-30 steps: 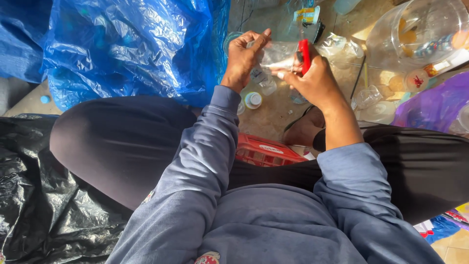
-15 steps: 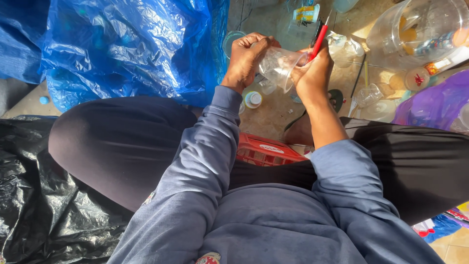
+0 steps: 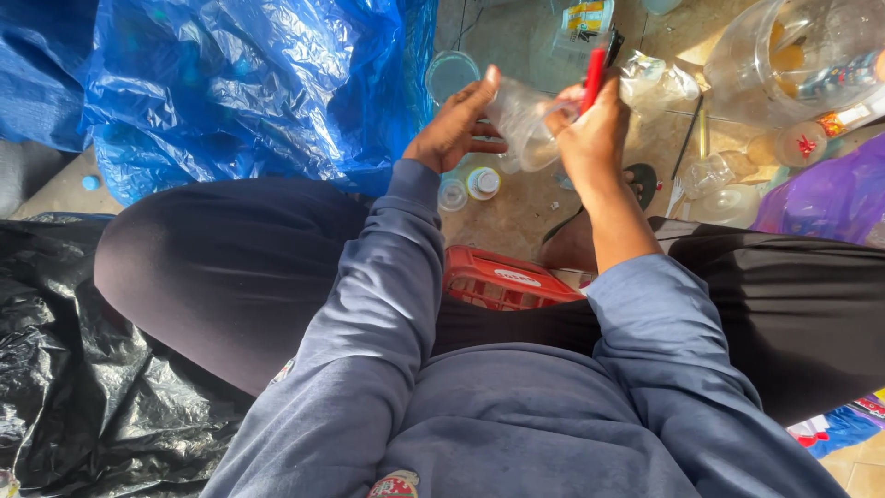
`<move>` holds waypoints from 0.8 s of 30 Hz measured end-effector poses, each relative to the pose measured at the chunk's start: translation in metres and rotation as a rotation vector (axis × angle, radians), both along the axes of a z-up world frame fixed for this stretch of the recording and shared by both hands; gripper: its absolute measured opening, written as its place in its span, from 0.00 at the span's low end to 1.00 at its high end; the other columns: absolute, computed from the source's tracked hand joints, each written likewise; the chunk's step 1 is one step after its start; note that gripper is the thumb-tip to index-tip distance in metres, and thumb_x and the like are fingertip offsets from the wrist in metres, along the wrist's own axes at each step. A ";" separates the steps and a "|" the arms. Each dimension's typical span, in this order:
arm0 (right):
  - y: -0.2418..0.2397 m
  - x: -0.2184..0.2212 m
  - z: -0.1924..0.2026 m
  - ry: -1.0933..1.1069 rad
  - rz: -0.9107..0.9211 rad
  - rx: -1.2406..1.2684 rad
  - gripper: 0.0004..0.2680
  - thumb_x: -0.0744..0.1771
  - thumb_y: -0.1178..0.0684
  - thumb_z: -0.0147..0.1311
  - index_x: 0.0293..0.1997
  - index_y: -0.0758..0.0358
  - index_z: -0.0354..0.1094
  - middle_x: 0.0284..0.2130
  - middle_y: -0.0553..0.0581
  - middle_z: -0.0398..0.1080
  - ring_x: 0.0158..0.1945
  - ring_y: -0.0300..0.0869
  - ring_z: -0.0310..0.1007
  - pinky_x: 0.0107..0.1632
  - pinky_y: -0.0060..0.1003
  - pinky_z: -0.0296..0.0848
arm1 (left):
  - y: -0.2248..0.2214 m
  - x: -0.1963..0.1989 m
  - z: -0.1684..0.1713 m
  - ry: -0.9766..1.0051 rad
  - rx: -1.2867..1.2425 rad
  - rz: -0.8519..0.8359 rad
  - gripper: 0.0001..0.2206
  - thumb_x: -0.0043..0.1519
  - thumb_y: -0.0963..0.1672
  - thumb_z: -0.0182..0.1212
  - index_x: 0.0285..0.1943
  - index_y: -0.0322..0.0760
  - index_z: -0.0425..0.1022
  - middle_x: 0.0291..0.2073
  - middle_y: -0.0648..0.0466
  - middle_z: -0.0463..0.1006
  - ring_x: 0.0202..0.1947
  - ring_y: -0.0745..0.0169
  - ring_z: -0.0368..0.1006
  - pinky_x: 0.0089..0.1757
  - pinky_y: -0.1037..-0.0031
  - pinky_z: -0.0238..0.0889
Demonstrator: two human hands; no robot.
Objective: Sorting and processing plastic cups by cutting off rims or labels with a utility knife.
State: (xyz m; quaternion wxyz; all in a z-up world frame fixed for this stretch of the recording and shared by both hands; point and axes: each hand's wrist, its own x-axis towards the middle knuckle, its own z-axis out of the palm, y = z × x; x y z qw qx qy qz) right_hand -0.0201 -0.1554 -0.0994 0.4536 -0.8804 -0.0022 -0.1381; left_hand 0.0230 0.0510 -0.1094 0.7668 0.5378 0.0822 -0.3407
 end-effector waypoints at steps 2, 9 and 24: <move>0.005 0.001 -0.010 -0.009 0.080 -0.036 0.20 0.62 0.64 0.69 0.51 0.64 0.55 0.32 0.53 0.74 0.32 0.44 0.76 0.38 0.37 0.75 | -0.001 0.005 -0.020 -0.060 0.019 0.046 0.34 0.50 0.57 0.64 0.60 0.35 0.70 0.54 0.39 0.75 0.47 0.44 0.78 0.41 0.58 0.80; -0.002 -0.002 -0.029 0.085 0.188 0.135 0.26 0.58 0.60 0.77 0.48 0.66 0.52 0.39 0.61 0.77 0.41 0.47 0.82 0.42 0.39 0.79 | 0.061 0.021 -0.080 -0.700 0.484 0.309 0.20 0.53 0.43 0.79 0.51 0.36 0.74 0.41 0.48 0.82 0.37 0.60 0.79 0.39 0.73 0.76; -0.024 0.005 -0.046 0.209 0.023 0.018 0.19 0.66 0.56 0.71 0.44 0.71 0.54 0.33 0.57 0.78 0.20 0.41 0.74 0.23 0.33 0.74 | 0.051 -0.011 -0.111 -1.142 0.923 -0.077 0.31 0.39 0.36 0.76 0.49 0.41 0.63 0.42 0.54 0.74 0.45 0.50 0.73 0.50 0.65 0.66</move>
